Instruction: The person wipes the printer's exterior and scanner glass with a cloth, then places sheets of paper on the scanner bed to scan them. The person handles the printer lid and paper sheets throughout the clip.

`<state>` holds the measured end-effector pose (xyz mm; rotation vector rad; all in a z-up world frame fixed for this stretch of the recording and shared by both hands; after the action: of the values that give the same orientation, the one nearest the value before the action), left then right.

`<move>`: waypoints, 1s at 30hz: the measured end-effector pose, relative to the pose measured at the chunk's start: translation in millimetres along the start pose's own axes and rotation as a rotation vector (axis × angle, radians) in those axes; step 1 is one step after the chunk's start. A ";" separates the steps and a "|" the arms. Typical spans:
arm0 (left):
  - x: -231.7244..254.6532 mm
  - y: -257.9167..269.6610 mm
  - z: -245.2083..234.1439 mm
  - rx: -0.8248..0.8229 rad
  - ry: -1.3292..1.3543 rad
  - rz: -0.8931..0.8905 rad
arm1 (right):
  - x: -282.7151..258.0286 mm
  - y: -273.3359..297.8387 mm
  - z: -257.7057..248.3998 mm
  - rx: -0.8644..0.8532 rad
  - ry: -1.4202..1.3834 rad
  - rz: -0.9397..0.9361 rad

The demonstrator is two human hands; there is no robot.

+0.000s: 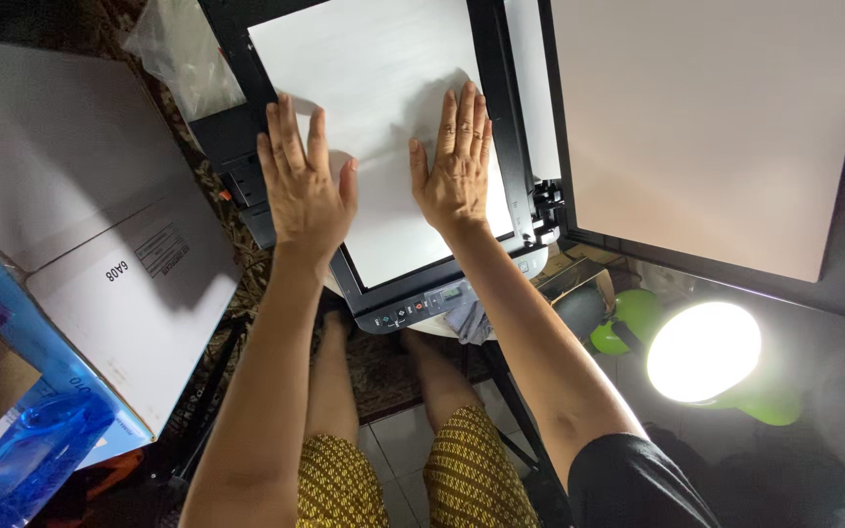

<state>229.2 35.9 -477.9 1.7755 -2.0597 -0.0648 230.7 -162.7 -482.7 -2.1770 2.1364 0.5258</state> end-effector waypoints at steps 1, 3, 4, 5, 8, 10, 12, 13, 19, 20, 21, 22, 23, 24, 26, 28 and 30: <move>-6.6 -6.6 4.0 -0.055 -0.015 -0.014 | 0.3 -0.5 -0.7 0.000 -0.001 -0.001; -17.2 -19.6 4.7 -0.097 -0.048 -0.016 | 0.0 -0.7 -2.0 0.005 -0.004 -0.006; -20.7 -26.0 1.3 -0.083 -0.065 -0.005 | -0.5 -0.5 -2.7 0.009 -0.006 -0.009; -21.5 -30.1 -0.7 -0.071 -0.083 0.006 | -1.1 0.2 -2.7 0.012 -0.008 -0.012; -25.6 -40.3 -8.9 -0.061 -0.059 0.066 | -2.3 0.9 -3.7 0.031 -0.017 -0.024; -26.3 -44.4 -13.1 -0.070 -0.107 0.094 | -0.6 -0.1 -1.9 0.013 -0.006 -0.014; -25.2 -44.5 -14.5 -0.083 -0.141 0.111 | 0.3 1.1 -0.9 0.011 -0.006 -0.014; -25.8 -43.0 -14.7 -0.090 -0.150 0.113 | -0.4 2.2 -1.1 0.018 -0.012 -0.019; -29.2 -40.6 -13.7 -0.050 -0.050 0.081 | -0.7 2.9 -1.9 0.016 -0.003 -0.024; -30.8 -39.7 -13.1 -0.034 -0.023 0.066 | -0.5 3.9 -2.1 0.017 -0.006 -0.022; -29.2 -37.1 -15.7 0.018 0.002 0.073 | -1.2 4.6 -2.0 0.018 -0.001 -0.022; -26.5 -33.0 -18.0 0.070 0.026 0.079 | -1.8 5.2 -2.1 0.020 0.004 -0.022; -24.5 -30.9 -21.9 0.124 0.051 0.087 | -1.9 4.0 -2.7 0.024 0.010 -0.023; -27.7 -31.3 -22.4 0.130 0.056 0.046 | -1.8 2.7 -2.4 0.019 0.010 -0.021; -33.0 -30.1 -25.0 0.137 0.069 -0.036 | -1.4 2.9 -0.8 0.006 0.010 -0.015; -33.9 -29.3 -41.5 0.231 0.186 -0.035 | -2.0 2.3 -1.8 0.016 -0.004 -0.020; -46.7 -30.4 -46.8 0.206 0.357 -0.159 | -2.5 2.8 -2.7 0.023 -0.016 -0.024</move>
<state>278.1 85.8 -457.5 1.9060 -1.7192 0.4031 228.6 -161.2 -478.9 -2.1761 2.0947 0.5134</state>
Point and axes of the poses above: each hand's wrist, its own y-axis away from the middle knuckle, its own z-axis out of the palm, x = y × z, the point moved 10 cm from there along -y, towards the middle knuckle, and after that the axes turned 7 degrees about -x, right-handed, at the moved point
